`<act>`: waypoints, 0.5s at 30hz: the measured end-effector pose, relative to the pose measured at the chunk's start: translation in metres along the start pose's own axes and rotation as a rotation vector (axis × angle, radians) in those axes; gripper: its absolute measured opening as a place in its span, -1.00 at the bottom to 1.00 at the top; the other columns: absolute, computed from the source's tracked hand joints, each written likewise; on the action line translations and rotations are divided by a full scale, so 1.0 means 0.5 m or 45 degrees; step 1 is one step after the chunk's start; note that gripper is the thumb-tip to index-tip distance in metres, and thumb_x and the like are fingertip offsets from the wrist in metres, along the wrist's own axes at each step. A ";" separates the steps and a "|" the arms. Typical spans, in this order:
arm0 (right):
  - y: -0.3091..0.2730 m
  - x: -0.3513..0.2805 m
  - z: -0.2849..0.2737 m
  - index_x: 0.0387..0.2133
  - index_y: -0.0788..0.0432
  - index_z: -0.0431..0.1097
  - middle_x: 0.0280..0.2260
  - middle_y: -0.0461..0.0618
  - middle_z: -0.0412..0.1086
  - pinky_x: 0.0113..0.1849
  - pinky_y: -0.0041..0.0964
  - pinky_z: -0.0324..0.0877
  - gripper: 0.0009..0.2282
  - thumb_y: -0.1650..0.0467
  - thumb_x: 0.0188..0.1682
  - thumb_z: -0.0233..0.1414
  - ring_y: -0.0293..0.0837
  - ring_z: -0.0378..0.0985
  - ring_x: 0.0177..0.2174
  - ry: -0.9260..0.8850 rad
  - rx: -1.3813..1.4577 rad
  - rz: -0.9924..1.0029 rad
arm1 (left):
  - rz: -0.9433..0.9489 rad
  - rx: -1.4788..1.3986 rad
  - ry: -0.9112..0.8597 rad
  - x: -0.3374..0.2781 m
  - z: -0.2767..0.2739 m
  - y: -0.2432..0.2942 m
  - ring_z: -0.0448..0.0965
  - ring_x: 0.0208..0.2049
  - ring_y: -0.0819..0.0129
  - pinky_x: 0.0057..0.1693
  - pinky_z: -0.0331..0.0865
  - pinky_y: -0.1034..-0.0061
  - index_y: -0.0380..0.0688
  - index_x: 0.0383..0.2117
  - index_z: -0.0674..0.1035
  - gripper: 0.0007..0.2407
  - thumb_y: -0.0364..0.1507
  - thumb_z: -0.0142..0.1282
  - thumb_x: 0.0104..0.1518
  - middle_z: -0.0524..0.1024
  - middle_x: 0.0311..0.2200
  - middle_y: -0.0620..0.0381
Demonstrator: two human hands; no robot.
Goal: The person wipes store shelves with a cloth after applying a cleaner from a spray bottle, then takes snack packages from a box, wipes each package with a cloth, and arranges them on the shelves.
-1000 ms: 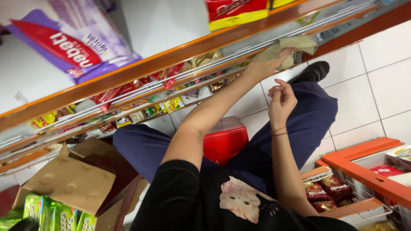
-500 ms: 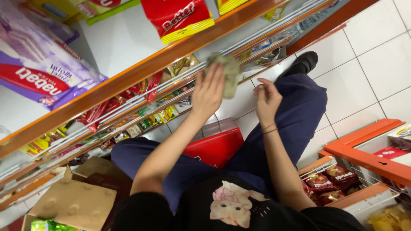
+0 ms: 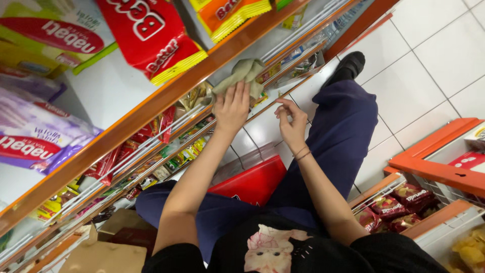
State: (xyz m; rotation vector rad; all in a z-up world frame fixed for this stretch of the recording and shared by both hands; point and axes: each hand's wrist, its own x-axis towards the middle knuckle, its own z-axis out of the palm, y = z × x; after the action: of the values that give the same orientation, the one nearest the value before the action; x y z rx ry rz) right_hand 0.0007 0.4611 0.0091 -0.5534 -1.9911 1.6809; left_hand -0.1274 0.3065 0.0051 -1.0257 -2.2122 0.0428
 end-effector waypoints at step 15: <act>0.072 0.130 -0.107 -0.12 0.33 0.47 -0.45 -0.07 0.45 -0.29 -0.45 0.41 -0.81 0.62 0.10 -0.07 -0.33 0.48 -0.41 0.213 0.108 -0.034 | 0.364 0.022 -0.108 0.244 0.119 0.167 0.32 0.26 0.47 0.41 -0.01 0.42 -0.13 0.32 0.40 -0.54 -0.35 -0.10 0.26 0.34 0.29 0.24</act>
State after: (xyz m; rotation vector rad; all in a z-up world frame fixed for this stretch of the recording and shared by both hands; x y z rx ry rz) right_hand -0.0200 0.5474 -0.0128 -0.6133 -1.7934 1.6383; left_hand -0.1629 0.4617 0.0047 -1.3448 -2.1189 0.2361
